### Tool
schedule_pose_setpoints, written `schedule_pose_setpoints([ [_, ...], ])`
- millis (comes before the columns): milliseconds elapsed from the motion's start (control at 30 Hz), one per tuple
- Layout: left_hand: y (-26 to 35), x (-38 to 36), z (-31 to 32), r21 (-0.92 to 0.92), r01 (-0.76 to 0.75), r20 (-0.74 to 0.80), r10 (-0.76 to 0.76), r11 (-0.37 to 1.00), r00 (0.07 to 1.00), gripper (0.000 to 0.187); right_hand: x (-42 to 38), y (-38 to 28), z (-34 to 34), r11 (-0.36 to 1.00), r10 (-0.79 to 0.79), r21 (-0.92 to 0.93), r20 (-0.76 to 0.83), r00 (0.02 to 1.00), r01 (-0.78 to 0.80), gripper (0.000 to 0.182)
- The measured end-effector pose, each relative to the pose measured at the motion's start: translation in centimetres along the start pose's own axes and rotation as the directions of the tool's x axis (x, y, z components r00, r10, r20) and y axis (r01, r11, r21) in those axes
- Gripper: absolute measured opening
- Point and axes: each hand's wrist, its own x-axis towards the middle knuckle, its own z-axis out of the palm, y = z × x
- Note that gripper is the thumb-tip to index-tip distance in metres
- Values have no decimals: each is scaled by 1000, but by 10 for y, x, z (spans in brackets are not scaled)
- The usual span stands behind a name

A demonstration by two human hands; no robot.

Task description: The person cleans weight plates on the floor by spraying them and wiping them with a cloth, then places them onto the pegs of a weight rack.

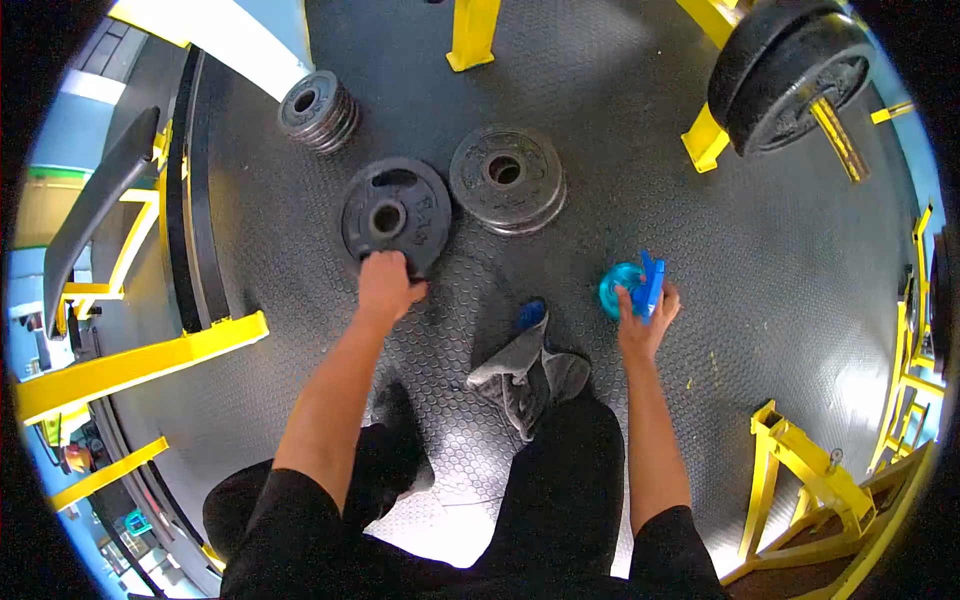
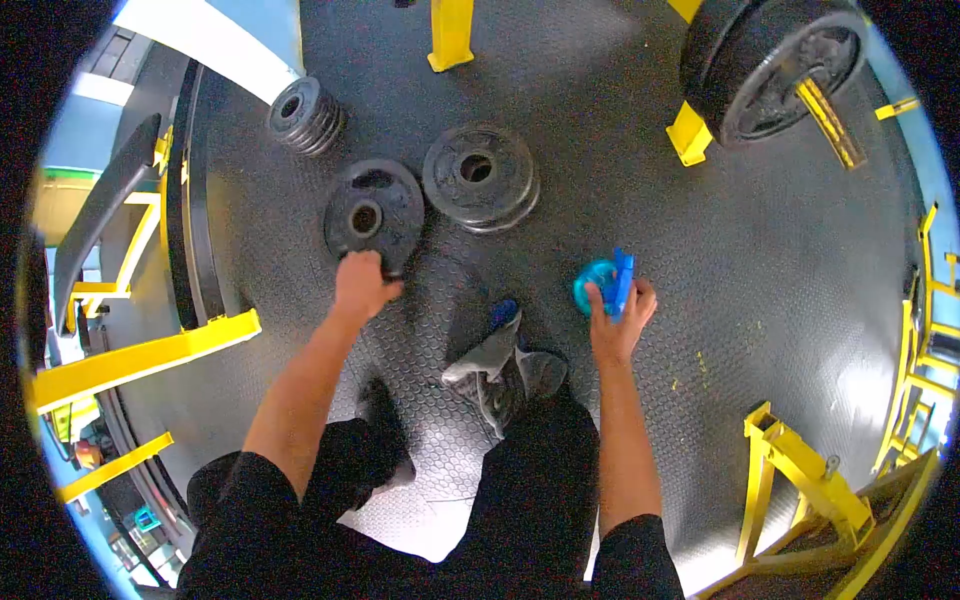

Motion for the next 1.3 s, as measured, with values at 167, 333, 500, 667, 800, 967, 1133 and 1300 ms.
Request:
schedule_pose_setpoints([
  [167, 63, -48, 16, -164, 34, 67, -23, 986, 998, 57, 2, -7, -7, 997, 68, 22, 74, 995, -70, 54],
  [333, 98, -111, 54, -226, 41, -7, -43, 973, 999, 51, 1, -5, -13, 998, 32, 44, 82, 996, -36, 58],
  [500, 101, -162, 85, -242, -60, -103, 35, 968, 994, 46, -5, -21, -19, 994, 15, 111, -100, 995, -3, 62],
  [667, 101, -170, 54, -231, -44, 152, 80, 972, 985, 41, -71, -43, -27, 957, 179, 149, 379, 908, -250, 55],
  [800, 84, -164, -50, -199, -82, 290, 139, 977, 947, 43, -98, -68, -12, 931, -34, -257, 646, 763, 258, 35],
  [967, 59, -186, -180, -131, -223, 115, 238, 966, 964, 46, -83, -66, 5, 834, -43, -276, 831, 555, 477, 20],
  [1133, 51, -208, -220, -155, -214, 117, 233, 965, 966, 49, -78, -139, -56, 885, -226, -207, 593, 773, 417, 24],
  [1300, 54, -196, -215, -99, -412, -56, 408, 906, 911, 60, -75, -177, -114, 902, -421, 28, 265, 867, 430, 28],
])
